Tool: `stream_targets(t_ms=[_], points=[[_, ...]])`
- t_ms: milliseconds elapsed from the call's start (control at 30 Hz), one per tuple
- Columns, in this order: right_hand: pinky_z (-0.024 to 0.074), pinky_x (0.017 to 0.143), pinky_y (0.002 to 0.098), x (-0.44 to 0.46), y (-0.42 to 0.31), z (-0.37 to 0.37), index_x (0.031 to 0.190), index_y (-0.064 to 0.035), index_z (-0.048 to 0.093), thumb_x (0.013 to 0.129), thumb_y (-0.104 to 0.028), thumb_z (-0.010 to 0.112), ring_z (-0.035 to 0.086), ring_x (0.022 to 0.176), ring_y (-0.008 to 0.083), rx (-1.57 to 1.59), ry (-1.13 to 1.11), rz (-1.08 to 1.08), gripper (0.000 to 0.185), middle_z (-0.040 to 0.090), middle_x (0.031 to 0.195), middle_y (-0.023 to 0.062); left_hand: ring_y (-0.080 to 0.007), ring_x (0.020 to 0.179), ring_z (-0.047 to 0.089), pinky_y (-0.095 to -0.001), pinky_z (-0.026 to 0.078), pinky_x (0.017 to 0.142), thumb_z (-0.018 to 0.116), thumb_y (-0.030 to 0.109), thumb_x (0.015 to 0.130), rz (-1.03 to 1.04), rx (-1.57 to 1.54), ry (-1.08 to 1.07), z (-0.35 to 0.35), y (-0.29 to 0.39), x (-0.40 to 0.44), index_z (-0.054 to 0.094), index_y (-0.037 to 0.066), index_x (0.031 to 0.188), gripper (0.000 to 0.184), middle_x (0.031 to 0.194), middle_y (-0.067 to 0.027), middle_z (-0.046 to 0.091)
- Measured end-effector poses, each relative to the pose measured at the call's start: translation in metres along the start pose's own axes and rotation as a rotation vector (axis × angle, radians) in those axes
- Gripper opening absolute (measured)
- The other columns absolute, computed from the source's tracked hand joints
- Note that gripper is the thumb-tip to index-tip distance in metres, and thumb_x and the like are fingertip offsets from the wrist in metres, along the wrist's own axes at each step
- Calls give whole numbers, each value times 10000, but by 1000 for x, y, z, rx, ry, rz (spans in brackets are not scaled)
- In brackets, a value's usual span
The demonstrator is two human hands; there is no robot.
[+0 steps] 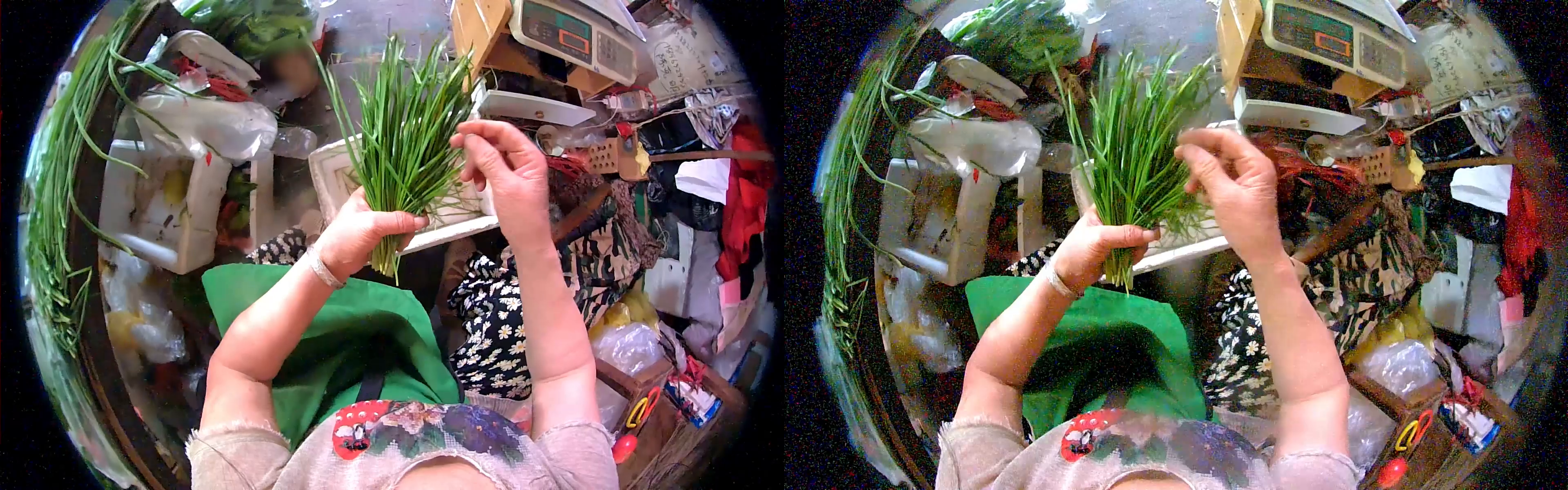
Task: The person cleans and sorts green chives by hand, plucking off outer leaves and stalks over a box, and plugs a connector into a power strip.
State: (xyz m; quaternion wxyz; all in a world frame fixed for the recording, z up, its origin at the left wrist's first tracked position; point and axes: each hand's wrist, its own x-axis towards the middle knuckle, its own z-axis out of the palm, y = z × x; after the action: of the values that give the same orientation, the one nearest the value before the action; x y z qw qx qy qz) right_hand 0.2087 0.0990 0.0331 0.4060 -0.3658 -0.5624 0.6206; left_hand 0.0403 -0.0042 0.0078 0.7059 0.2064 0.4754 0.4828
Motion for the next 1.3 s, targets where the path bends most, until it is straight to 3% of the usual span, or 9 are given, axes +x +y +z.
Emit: stream_targets(t_ms=[167, 433, 600, 667, 733, 867, 1067, 1200, 1300], points=[[432, 562, 209, 2, 23, 0, 876, -14, 662, 862, -106, 677, 533, 615, 44, -373, 0, 31, 94, 635, 736, -2, -126, 583, 563, -256, 444, 521, 728, 37, 736, 19, 98, 31, 7, -4, -1, 618, 25, 916, 212, 736, -25, 616], [424, 504, 223, 3, 25, -3, 892, -2, 647, 865, -119, 683, 515, 583, 40, -87, -95, 217, 125, 615, 726, -9, -109, 636, 575, -252, 462, 568, 713, 7, 751, 49, 99, 60, 4, -6, 3, 623, 38, 966, 236, 799, -7, 622], [485, 695, 412, 0, 21, -5, 895, 1, 585, 865, -158, 613, 623, 786, 292, -490, -148, -64, 164, 626, 825, 165, -119, 675, 583, -267, 479, 564, 671, 49, 784, 13, 89, 123, -4, 0, 5, 603, 51, 1119, 342, 879, -16, 643], [471, 721, 456, 2, 29, -6, 876, -5, 554, 859, -127, 586, 603, 813, 372, -592, -149, -356, 127, 600, 823, 187, -127, 640, 577, -267, 469, 546, 662, 36, 773, 45, 143, 153, -6, 3, 4, 613, 43, 1056, 287, 838, -24, 642], [473, 717, 434, -4, 15, -6, 889, 2, 553, 860, -88, 595, 596, 833, 385, -661, -147, -346, 104, 602, 843, 193, -134, 604, 570, -268, 459, 527, 652, 22, 762, 70, 188, 174, -6, 9, 1, 624, 35, 993, 233, 797, -32, 641], [465, 724, 432, -7, 5, -5, 899, 25, 538, 861, -91, 590, 600, 838, 377, -561, -106, -223, 132, 595, 835, 204, -129, 579, 569, -263, 447, 515, 640, 7, 761, 131, 241, 169, 3, 15, 2, 636, 30, 945, 185, 778, -29, 645], [451, 718, 482, -6, 16, -7, 842, -5, 514, 851, -123, 577, 575, 805, 408, -513, 55, -393, 134, 566, 797, 209, -134, 586, 562, -257, 439, 529, 658, 13, 754, 331, 379, 275, 3, 22, 12, 629, 34, 943, 192, 768, -24, 633], [469, 677, 417, 2, 0, -33, 846, 0, 569, 826, -145, 643, 601, 763, 354, -579, 177, -279, 164, 602, 780, 186, -140, 564, 525, -262, 418, 525, 676, 61, 791, 305, 225, 324, -5, 35, 12, 612, 26, 903, 134, 716, -23, 589], [483, 681, 371, 3, -10, -43, 847, -28, 636, 802, -220, 683, 638, 751, 270, -658, -215, 95, 203, 637, 743, 159, -141, 546, 513, -268, 417, 515, 648, 148, 884, 312, 73, 245, -23, 30, 21, 611, 17, 898, 137, 684, -23, 567]])
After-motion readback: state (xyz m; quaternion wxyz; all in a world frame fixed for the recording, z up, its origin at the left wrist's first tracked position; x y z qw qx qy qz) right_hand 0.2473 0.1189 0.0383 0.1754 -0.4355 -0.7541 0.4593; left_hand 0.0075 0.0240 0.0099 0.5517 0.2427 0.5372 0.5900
